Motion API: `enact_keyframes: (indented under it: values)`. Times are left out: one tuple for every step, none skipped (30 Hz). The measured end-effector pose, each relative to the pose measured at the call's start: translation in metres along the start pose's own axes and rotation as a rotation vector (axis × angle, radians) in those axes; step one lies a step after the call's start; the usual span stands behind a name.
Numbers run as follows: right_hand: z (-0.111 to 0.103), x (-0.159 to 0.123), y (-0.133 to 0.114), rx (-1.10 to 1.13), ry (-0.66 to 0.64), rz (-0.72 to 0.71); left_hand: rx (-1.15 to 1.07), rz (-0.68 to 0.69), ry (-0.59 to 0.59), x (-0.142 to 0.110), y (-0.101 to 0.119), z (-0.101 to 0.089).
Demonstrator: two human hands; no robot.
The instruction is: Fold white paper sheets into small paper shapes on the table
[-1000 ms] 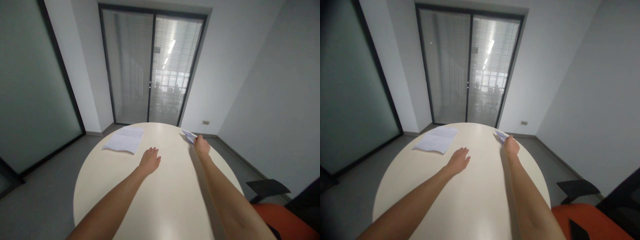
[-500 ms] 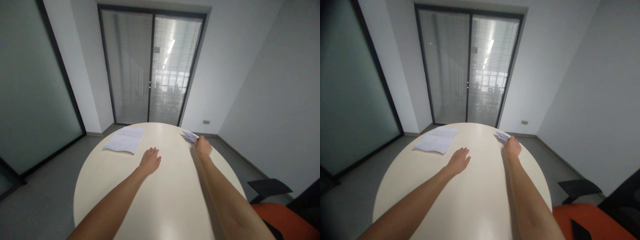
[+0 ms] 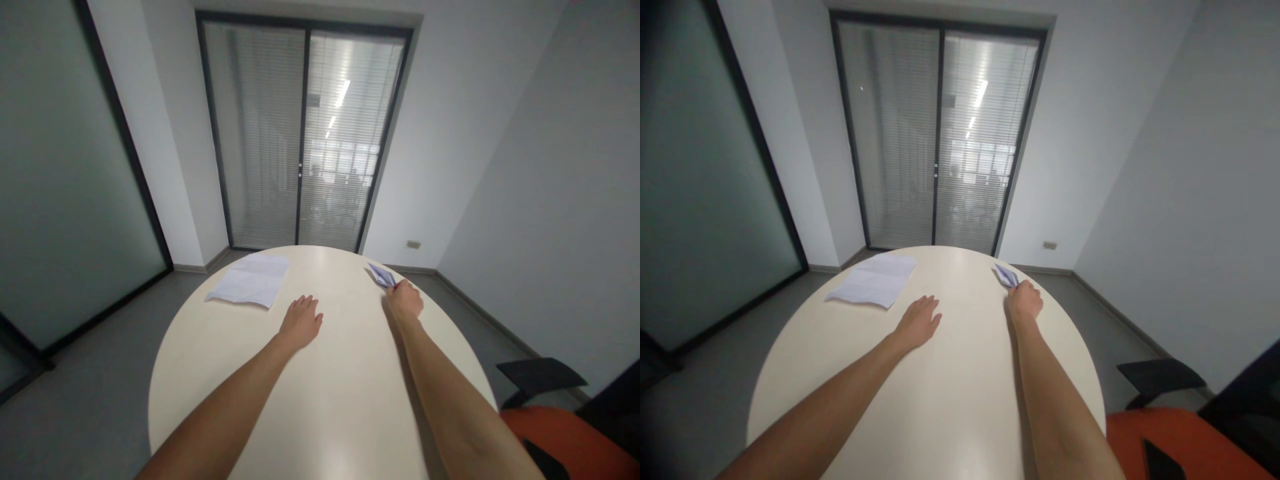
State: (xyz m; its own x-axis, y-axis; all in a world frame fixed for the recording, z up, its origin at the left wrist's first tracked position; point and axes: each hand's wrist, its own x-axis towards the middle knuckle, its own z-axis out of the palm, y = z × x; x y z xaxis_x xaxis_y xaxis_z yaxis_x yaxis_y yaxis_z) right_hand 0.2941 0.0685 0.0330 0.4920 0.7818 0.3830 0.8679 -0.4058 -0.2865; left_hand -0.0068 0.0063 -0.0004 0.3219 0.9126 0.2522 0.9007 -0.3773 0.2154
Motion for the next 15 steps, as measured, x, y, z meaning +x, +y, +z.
enact_keyframes:
  values:
    - [0.002, 0.000, 0.001, 0.006, -0.010, 0.018, 0.002, 0.001, 0.003, 0.000, 0.000, 0.000]
    - [0.003, 0.001, 0.001, 0.016, -0.019, 0.033, 0.004, 0.003, 0.004, 0.000, 0.000, -0.001]
    - [0.005, 0.001, 0.002, 0.029, -0.029, 0.047, 0.006, 0.004, 0.003, 0.000, 0.000, -0.001]
    - [0.006, 0.001, 0.003, 0.042, -0.037, 0.054, 0.008, 0.003, 0.001, 0.000, 0.000, -0.002]
    - [0.007, 0.001, 0.004, 0.053, -0.039, 0.056, 0.010, 0.002, -0.002, 0.000, 0.000, -0.002]
    - [0.008, 0.001, 0.005, 0.060, -0.038, 0.053, 0.012, 0.001, -0.003, 0.000, 0.000, -0.002]
    - [0.009, 0.000, 0.005, 0.062, -0.031, 0.045, 0.012, 0.000, -0.003, -0.001, 0.000, -0.002]
    - [0.009, -0.001, 0.005, 0.059, -0.016, 0.032, 0.011, 0.000, 0.001, -0.001, 0.001, -0.002]
    - [0.009, -0.002, 0.005, 0.055, 0.006, 0.015, 0.009, 0.002, 0.006, -0.001, 0.001, -0.002]
    - [0.008, -0.003, 0.004, 0.050, 0.028, -0.003, 0.005, 0.003, 0.012, -0.001, 0.001, -0.002]
    - [0.007, -0.004, 0.003, 0.046, 0.046, -0.018, 0.000, 0.005, 0.018, -0.001, 0.001, -0.002]
    - [0.006, -0.005, 0.002, 0.043, 0.058, -0.032, -0.004, 0.006, 0.027, -0.001, 0.001, -0.003]
    - [0.004, -0.006, 0.000, 0.042, 0.064, -0.043, -0.004, 0.005, 0.039, -0.001, 0.001, -0.005]
    - [0.002, -0.008, -0.003, 0.044, 0.065, -0.054, 0.000, -0.002, 0.058, -0.001, 0.001, -0.006]
    - [-0.001, -0.009, -0.005, 0.049, 0.065, -0.069, 0.011, -0.017, 0.084, -0.001, 0.000, -0.009]
